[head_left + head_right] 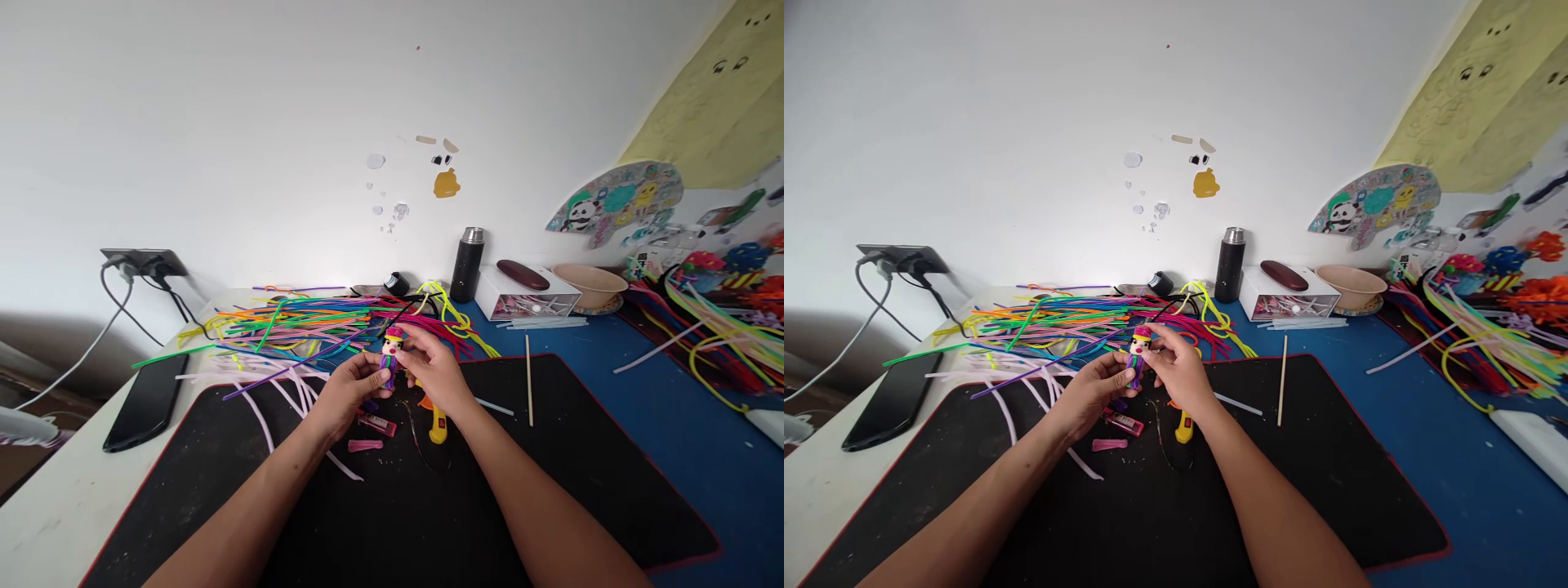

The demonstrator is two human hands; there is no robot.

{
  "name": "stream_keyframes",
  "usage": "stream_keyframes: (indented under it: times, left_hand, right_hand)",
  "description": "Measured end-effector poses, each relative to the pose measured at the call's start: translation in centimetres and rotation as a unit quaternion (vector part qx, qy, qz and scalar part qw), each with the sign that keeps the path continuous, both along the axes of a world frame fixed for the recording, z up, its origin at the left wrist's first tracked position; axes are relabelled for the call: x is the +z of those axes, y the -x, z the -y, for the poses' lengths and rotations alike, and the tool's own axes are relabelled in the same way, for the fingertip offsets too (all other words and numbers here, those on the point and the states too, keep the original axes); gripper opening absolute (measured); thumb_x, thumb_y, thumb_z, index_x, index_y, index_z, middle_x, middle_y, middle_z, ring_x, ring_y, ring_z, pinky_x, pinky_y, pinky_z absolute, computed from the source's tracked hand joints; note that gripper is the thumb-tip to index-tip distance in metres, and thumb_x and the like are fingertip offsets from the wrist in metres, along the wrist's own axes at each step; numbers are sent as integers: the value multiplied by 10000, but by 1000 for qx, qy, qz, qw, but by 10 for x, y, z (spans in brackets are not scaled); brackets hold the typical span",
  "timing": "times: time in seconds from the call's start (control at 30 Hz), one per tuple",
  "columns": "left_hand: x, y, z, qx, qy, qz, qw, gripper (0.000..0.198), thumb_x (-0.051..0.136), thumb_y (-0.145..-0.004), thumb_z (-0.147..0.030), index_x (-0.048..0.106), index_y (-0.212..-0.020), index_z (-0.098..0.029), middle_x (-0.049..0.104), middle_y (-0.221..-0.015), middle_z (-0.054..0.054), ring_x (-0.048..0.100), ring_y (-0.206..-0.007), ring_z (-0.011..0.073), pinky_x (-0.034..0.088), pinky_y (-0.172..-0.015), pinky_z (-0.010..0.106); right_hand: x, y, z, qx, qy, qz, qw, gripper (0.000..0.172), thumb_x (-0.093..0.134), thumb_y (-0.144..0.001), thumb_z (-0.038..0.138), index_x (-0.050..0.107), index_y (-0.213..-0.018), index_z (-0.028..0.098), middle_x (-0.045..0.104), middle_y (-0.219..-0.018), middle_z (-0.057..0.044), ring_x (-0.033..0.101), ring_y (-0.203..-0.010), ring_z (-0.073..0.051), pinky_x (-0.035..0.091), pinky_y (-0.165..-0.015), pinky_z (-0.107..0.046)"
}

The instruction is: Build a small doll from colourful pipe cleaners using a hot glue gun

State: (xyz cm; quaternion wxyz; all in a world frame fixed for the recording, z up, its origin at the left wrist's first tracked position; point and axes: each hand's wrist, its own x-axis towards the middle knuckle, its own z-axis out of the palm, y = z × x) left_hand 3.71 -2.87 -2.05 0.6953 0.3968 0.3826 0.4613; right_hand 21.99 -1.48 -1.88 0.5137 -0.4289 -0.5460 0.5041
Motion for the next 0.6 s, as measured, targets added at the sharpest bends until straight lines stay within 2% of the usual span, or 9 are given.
stream_keyframes:
  times: [0.27, 0.47, 0.6]
  left_hand:
    - [-1, 0, 0, -3, -10, -8, 1000, 486, 1026, -606, -403, 749, -918, -155, 725, -913, 39, 665, -786, 149, 589, -707, 260]
    - [-2, 0, 0, -2, -16, -14, 1000, 474, 1022, -615, -421, 751, -907, -164, 731, -937, 45, 668, -819, 161, 592, -720, 270]
    - [-1, 0, 0, -3, -17, -16, 1000, 470, 1019, -617, -423, 753, -906, -165, 731, -935, 44, 668, -819, 160, 594, -723, 269]
  right_hand:
    - [5, 1, 1, 12, -7, -5, 1000, 506, 801, -866, 408, 704, -1350, 299, 687, -995, -43, 631, -683, -168, 504, -464, -245]
    - [2, 0, 1, 7, -5, 2, 1000, 527, 793, -871, 391, 698, -1382, 303, 667, -1005, -34, 564, -610, -128, 512, -469, -251]
    - [2, -1, 1, 10, -4, 3, 1000, 527, 784, -878, 379, 696, -1391, 297, 659, -1004, -33, 567, -618, -127, 515, -470, -246]
